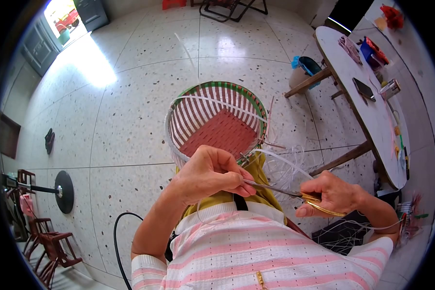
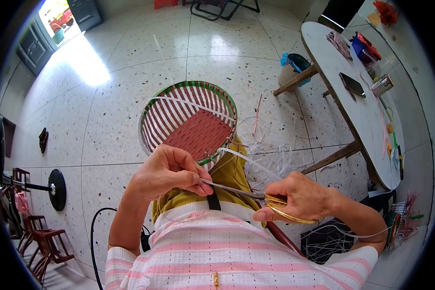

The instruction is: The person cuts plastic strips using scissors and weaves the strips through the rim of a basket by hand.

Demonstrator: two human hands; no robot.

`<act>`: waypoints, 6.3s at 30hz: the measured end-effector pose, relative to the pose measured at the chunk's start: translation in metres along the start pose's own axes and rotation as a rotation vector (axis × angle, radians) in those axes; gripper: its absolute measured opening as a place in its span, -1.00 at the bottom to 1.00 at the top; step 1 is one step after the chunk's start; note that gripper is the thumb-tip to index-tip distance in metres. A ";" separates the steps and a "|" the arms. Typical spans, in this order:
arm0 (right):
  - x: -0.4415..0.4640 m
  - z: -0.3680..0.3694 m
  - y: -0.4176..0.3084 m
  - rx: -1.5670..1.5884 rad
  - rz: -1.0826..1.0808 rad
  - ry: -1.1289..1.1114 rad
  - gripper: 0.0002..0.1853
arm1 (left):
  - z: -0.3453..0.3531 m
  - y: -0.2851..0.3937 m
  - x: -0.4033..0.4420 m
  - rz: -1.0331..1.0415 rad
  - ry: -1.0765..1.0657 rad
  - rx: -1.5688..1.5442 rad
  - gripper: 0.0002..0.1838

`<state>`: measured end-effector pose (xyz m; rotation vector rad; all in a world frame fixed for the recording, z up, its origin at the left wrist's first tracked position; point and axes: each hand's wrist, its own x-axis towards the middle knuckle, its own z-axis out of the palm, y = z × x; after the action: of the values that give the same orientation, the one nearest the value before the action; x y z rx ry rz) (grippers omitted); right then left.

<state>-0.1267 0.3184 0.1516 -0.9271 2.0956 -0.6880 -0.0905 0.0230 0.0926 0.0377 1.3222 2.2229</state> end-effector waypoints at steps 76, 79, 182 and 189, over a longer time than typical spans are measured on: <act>0.115 0.001 -0.049 -0.419 -0.640 0.345 -0.84 | 0.004 -0.008 -0.017 0.195 0.409 0.219 -0.83; 0.120 0.006 -0.044 -0.466 -0.642 0.343 -0.87 | -0.003 -0.013 -0.016 0.171 0.339 0.143 -0.84; 0.068 0.057 0.009 -0.423 -0.837 0.081 -0.92 | -0.053 -0.025 0.031 0.964 0.895 1.153 -0.68; 0.024 0.075 0.076 -0.364 -0.530 -0.040 -0.88 | -0.073 -0.018 0.044 1.055 0.947 1.228 -0.67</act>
<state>-0.1084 0.3323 0.0442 -1.7205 1.9817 -0.5403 -0.1416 -0.0083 0.0296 0.1739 3.6778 1.5876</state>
